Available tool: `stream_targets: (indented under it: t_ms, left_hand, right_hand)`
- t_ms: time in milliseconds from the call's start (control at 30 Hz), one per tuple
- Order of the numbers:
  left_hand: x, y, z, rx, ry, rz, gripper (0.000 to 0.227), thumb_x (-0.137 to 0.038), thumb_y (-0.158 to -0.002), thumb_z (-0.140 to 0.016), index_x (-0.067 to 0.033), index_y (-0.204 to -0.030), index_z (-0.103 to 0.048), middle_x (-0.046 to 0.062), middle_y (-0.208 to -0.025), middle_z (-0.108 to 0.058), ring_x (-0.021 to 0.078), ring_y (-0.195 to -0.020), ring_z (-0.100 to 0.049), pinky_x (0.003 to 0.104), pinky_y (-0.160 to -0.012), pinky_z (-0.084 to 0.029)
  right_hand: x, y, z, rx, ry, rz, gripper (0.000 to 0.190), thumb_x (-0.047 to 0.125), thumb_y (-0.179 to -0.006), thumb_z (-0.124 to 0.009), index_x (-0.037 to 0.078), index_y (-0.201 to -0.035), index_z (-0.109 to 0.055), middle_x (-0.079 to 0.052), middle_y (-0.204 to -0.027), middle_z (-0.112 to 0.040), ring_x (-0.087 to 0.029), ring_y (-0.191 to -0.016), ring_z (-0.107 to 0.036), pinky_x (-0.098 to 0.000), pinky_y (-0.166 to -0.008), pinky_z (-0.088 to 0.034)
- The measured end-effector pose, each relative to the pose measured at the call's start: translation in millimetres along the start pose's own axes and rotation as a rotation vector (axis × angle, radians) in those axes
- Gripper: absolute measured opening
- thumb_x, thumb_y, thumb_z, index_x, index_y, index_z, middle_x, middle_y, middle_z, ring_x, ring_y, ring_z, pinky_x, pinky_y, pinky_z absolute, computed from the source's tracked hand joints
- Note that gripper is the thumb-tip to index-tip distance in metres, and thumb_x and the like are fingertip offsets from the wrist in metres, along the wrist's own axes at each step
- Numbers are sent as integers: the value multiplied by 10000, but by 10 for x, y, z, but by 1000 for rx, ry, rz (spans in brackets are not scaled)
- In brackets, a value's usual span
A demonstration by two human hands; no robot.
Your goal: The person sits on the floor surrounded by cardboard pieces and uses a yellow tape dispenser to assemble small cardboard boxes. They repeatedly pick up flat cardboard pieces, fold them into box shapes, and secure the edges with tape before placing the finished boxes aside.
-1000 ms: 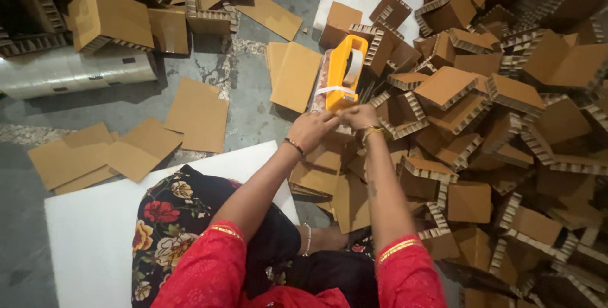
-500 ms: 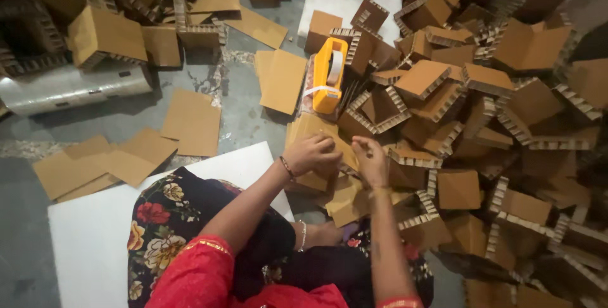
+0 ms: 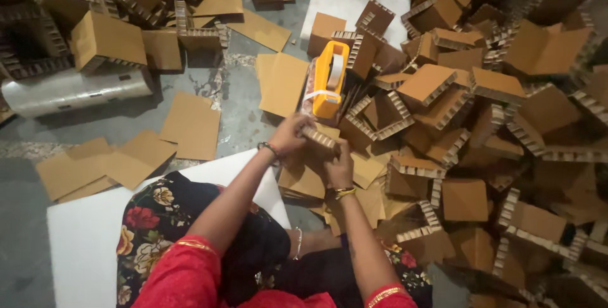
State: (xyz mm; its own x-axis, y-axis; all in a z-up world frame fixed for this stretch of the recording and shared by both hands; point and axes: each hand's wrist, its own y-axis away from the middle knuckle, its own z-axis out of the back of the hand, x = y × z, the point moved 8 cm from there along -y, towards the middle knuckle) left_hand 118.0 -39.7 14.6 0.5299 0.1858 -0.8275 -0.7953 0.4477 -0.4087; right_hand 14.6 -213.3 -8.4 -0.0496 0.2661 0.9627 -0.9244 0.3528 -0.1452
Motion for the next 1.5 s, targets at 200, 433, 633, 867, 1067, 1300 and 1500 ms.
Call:
stream_targets:
  t_ms: [200, 433, 633, 867, 1067, 1300, 1500]
  left_hand:
    - [105, 101, -485, 27, -104, 198, 344, 6, -744, -597, -107, -1065, -647, 188, -1083, -674, 405, -1077, -638, 472, -913, -516]
    - [-275, 81, -290, -109, -91, 216, 345, 44, -774, -561, -85, -1087, -628, 225, -1136, -633, 455, -1070, -612, 513, -877, -508]
    - [-232, 99, 43, -153, -339, 395, 548, 8, -762, -610, -122, -1292, -552, 212, -1143, -607, 436, -1090, -606, 554, -891, -504]
    - [-53, -9, 30, -120, -320, 485, 498, -26, -800, -624, -114, -1286, -553, 221, -1188, -591, 439, -1119, -591, 605, -872, -493]
    - [-64, -18, 20, -62, -336, 484, 445, -45, -780, -641, -148, -1207, -571, 209, -1230, -572, 434, -1163, -580, 603, -882, -495]
    - [-108, 17, 14, -88, -367, 424, 474, -27, -791, -625, -133, -1247, -549, 212, -1230, -569, 441, -1149, -583, 602, -874, -506]
    - [-75, -29, -49, -90, -357, 394, 483, 9, -768, -618, -124, -1228, -555, 235, -1232, -563, 470, -1100, -581, 587, -854, -509]
  right_hand:
    - [172, -86, 40, 186, -51, 119, 409, 66, -860, -732, 45, -1247, -601, -37, -1157, -664, -132, -1080, -628, -285, -936, -521]
    - [-373, -1509, 24, 14, -86, -169, 308, 287, -990, -673, 56, -1193, -685, 5, -798, -640, -91, -641, -566, -273, -572, -472]
    - [-56, -1790, -156, 61, 258, -84, 292, 333, -963, -696, 56, -1042, -743, 33, -753, -654, -67, -640, -547, -261, -564, -449]
    - [18, 31, 24, -160, 104, -513, 369, 475, -908, -743, 109, -954, -758, 49, -736, -638, -91, -633, -545, -292, -563, -436]
    - [-776, -257, 11, -28, 601, -214, 320, 396, -917, -788, 77, -886, -790, -103, -775, -713, -238, -742, -656, -387, -684, -544]
    - [65, -562, -113, 255, 341, 254, 495, 310, -871, -779, 48, -1271, -648, -116, -1194, -648, -275, -1063, -660, -396, -838, -568]
    - [-861, -1461, -362, 346, -201, -475, 416, 371, -930, -736, -11, -1095, -748, -37, -996, -795, -131, -904, -734, -262, -844, -579]
